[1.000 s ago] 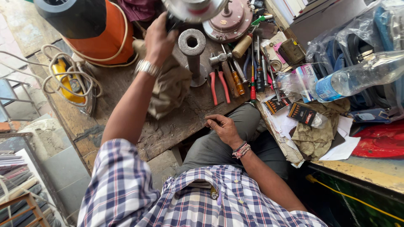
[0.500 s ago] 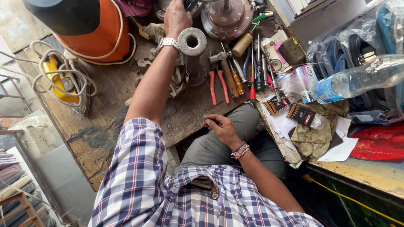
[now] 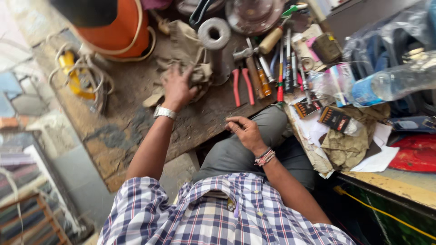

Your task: The person wipes a small orange and black appliance with a cloth, then uses a screwdriver to remove several screws from the bottom cover. The cover is lifted off, revealing the internal components, which are briefly inspected.

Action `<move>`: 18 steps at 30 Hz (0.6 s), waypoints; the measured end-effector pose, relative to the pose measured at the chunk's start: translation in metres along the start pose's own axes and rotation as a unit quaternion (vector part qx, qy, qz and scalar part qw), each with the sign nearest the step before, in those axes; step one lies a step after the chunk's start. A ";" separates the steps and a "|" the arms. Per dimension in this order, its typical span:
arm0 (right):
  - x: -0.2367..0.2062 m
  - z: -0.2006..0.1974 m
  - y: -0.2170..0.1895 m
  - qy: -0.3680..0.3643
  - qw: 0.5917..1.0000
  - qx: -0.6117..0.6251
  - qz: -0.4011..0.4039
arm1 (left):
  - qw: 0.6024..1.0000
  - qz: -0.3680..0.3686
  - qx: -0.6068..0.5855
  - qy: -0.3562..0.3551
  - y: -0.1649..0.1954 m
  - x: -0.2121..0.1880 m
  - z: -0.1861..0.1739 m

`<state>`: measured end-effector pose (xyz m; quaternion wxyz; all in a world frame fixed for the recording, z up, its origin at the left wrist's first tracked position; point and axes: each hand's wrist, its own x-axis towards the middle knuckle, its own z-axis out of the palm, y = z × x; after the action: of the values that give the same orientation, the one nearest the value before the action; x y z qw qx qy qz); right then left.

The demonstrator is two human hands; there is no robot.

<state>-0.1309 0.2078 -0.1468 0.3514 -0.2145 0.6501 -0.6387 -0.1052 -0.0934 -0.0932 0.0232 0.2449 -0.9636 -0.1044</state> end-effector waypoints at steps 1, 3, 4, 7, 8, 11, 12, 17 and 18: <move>-0.001 0.001 0.002 -0.007 1.000 0.003 -0.002 | 0.999 0.031 -0.031 0.002 -0.004 -0.011 0.003; 0.000 0.001 0.004 0.004 1.000 -0.018 -0.001 | 0.994 0.054 -0.089 0.038 -0.013 -0.023 0.003; -0.002 0.001 0.006 0.009 1.000 -0.029 0.004 | 0.990 0.043 -0.117 0.068 -0.013 -0.026 0.001; -0.007 -0.001 0.008 0.033 0.997 -0.071 -0.017 | 0.976 0.041 -0.139 0.161 -0.020 -0.045 -0.028; -0.008 0.000 0.009 0.024 0.999 -0.038 -0.021 | 0.971 0.048 -0.137 0.190 -0.023 -0.057 -0.045; -0.010 0.001 0.011 0.012 1.000 0.021 -0.020 | 0.999 -0.029 -0.030 -0.022 -0.057 -0.113 -0.111; -0.007 0.001 0.010 0.008 1.000 0.007 -0.017 | 0.994 -0.058 0.009 -0.091 -0.070 -0.131 -0.130; 0.006 0.008 0.004 -0.026 0.999 -0.015 0.017 | 0.961 -0.160 0.096 -0.205 -0.111 -0.157 -0.137; 0.006 0.008 0.002 -0.027 0.999 -0.025 0.013 | 0.958 -0.157 0.102 -0.218 -0.107 -0.153 -0.122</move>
<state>-0.1287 0.1976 -0.1491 0.3717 -0.2324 0.6586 -0.6116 0.0908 -0.1355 0.0044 -0.2292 0.3655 -0.9003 -0.0583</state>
